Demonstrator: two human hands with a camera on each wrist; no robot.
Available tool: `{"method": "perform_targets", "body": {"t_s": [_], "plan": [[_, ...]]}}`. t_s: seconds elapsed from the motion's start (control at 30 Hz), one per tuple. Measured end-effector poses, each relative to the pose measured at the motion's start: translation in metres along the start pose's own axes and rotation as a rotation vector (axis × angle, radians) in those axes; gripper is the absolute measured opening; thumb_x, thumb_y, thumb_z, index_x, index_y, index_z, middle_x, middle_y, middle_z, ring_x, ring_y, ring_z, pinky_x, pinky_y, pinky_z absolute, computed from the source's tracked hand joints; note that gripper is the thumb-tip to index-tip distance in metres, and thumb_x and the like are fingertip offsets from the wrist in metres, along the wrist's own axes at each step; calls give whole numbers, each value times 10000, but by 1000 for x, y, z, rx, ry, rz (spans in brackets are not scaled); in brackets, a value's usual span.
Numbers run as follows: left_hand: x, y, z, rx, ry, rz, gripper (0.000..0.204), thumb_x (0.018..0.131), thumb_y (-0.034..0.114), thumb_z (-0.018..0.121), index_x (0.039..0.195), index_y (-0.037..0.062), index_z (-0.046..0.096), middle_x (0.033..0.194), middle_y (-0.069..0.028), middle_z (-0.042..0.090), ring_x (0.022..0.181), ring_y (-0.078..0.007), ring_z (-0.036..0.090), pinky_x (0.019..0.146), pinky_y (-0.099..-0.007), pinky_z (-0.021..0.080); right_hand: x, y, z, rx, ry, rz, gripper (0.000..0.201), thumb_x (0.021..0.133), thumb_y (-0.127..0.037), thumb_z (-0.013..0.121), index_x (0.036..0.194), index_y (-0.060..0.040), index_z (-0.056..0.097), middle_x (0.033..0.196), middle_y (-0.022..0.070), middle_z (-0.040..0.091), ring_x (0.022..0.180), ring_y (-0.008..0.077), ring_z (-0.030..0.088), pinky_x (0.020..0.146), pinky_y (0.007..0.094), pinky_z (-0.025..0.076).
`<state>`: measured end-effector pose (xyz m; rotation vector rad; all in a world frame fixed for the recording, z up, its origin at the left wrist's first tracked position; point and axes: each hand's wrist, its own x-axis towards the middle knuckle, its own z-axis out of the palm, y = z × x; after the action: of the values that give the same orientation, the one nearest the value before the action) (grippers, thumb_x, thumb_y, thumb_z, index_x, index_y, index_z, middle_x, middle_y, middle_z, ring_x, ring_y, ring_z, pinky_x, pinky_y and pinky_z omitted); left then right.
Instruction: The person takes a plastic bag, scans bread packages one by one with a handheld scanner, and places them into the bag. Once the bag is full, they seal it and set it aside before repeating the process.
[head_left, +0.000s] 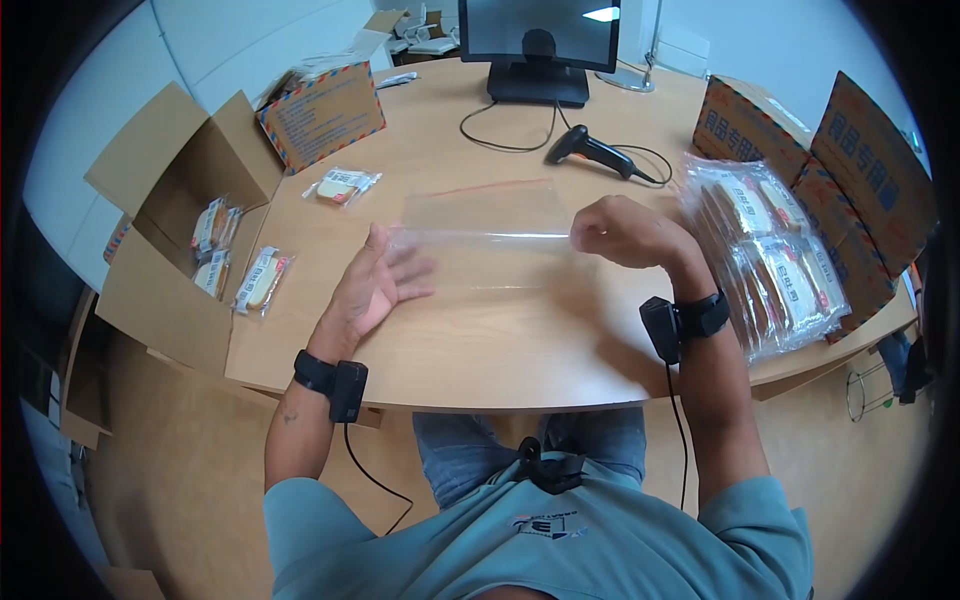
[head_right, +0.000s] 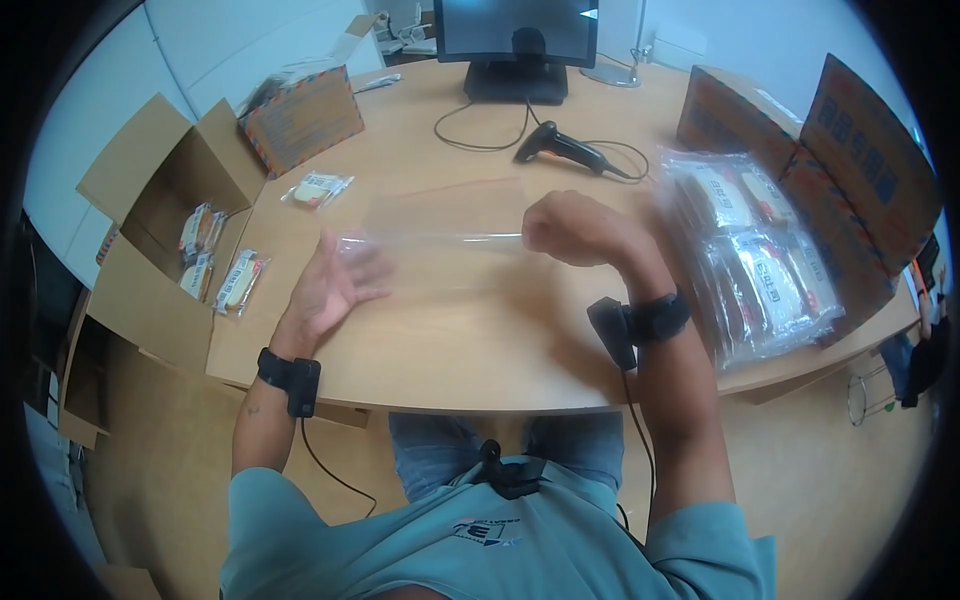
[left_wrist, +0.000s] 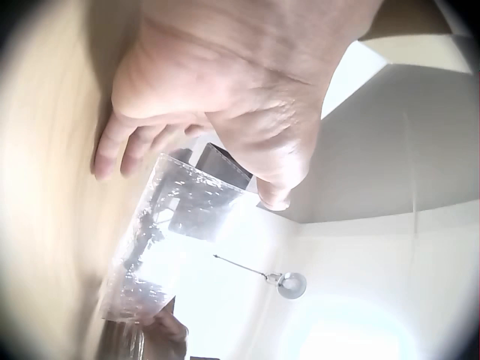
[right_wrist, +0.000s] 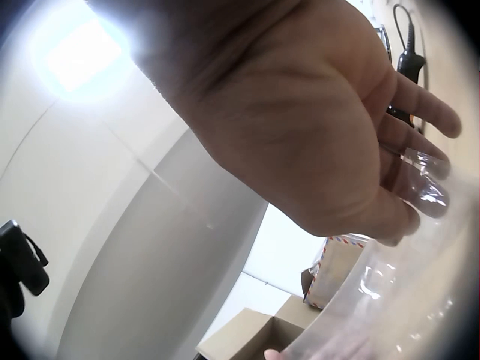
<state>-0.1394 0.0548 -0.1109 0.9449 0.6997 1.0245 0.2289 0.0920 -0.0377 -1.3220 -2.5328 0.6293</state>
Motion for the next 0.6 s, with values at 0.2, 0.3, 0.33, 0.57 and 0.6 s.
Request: {"method": "perform_targets", "body": {"t_s": [0.2,0.3,0.33,0.57,0.6], "plan": [[0,5,26,356,176,140,921,964,572,552,1554,-12,152,1597,-198,226,1384,-320,406,1064,-525,397,-21,9,-4,157,132,2,189,886,-133,605,957,28,677,804,128,683,735,233,629,702,353,498],[-2,6,47,411,245,69,889,973,513,578,1551,-24,169,1589,-213,255,1404,-314,380,1109,-480,351,-26,22,4,93,156,-81,192,883,-130,608,966,28,680,824,141,697,751,260,652,709,369,505],[0,3,47,554,213,76,833,971,483,591,1530,-26,241,1582,-221,278,1418,-313,365,1122,-453,342,-28,25,8,91,152,-162,197,881,-134,610,962,30,683,835,152,703,758,279,662,713,379,509],[25,-20,40,1528,-69,160,567,942,338,629,1385,0,524,1530,-271,370,1470,-366,286,1189,-416,254,-25,7,35,13,-149,-162,195,825,-163,640,948,-37,723,892,167,708,828,354,663,769,404,521],[27,-20,40,1529,-64,162,567,942,338,629,1385,0,524,1530,-271,370,1470,-366,286,1189,-416,254,-22,-1,43,-8,-169,-179,194,828,-162,635,952,-42,725,911,171,704,865,353,660,794,413,517]]}}
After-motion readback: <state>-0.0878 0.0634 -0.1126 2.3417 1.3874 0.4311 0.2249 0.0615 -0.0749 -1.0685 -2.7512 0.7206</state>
